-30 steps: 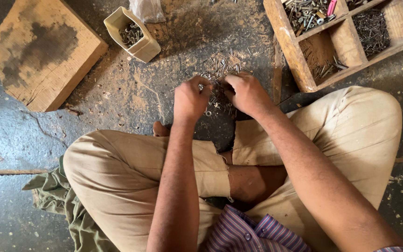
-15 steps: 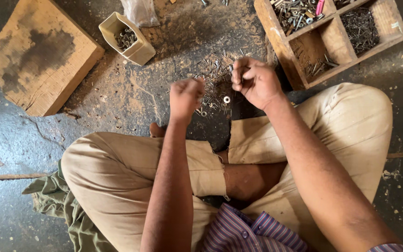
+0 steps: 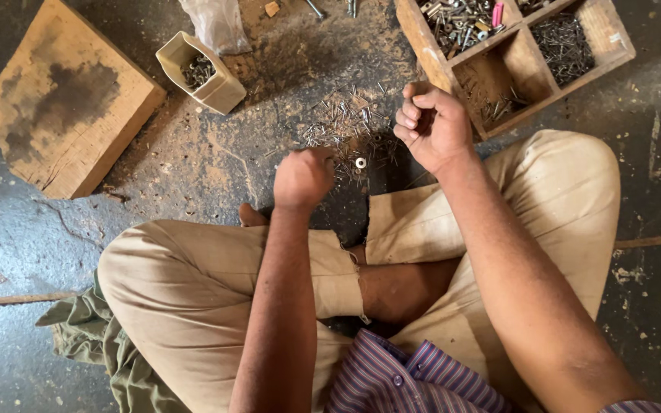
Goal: The person sits cross-legged on the floor and sorts a mixed pile of small metal fasteners, including nails, screws, and washers. They pick up individual items or small handfuls, separate them by type, and place them into a compartmentalized wooden box or a small paper container.
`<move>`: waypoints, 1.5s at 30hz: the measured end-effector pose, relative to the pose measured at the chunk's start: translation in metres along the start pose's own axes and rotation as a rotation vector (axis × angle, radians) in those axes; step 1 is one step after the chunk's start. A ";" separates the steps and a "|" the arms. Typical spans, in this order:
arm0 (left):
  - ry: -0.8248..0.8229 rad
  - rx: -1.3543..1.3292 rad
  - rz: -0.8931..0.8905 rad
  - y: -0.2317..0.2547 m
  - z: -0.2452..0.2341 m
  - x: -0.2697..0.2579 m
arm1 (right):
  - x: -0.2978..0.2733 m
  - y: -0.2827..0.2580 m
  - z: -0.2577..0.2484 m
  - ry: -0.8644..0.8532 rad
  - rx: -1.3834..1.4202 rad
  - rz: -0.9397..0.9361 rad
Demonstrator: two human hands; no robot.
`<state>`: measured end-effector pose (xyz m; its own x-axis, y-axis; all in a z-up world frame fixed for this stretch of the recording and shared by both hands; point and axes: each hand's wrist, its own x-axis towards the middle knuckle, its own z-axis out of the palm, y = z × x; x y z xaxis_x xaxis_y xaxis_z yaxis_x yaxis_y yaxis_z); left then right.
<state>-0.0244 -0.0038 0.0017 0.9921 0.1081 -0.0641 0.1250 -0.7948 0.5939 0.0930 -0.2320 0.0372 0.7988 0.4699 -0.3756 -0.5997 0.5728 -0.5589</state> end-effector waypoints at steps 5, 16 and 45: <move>0.044 0.095 0.002 0.001 -0.002 -0.002 | -0.017 -0.030 0.014 -0.009 -0.080 -0.039; 0.110 -0.259 0.011 -0.023 0.018 0.009 | -0.079 -0.062 0.004 0.022 -0.008 -0.099; 0.085 -0.159 -0.031 -0.009 0.004 -0.013 | -0.065 -0.052 0.012 0.005 -0.136 -0.060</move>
<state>-0.0385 -0.0008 -0.0062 0.9822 0.1868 -0.0203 0.1453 -0.6865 0.7125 0.0721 -0.2846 0.0994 0.8336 0.4341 -0.3415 -0.5389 0.5036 -0.6753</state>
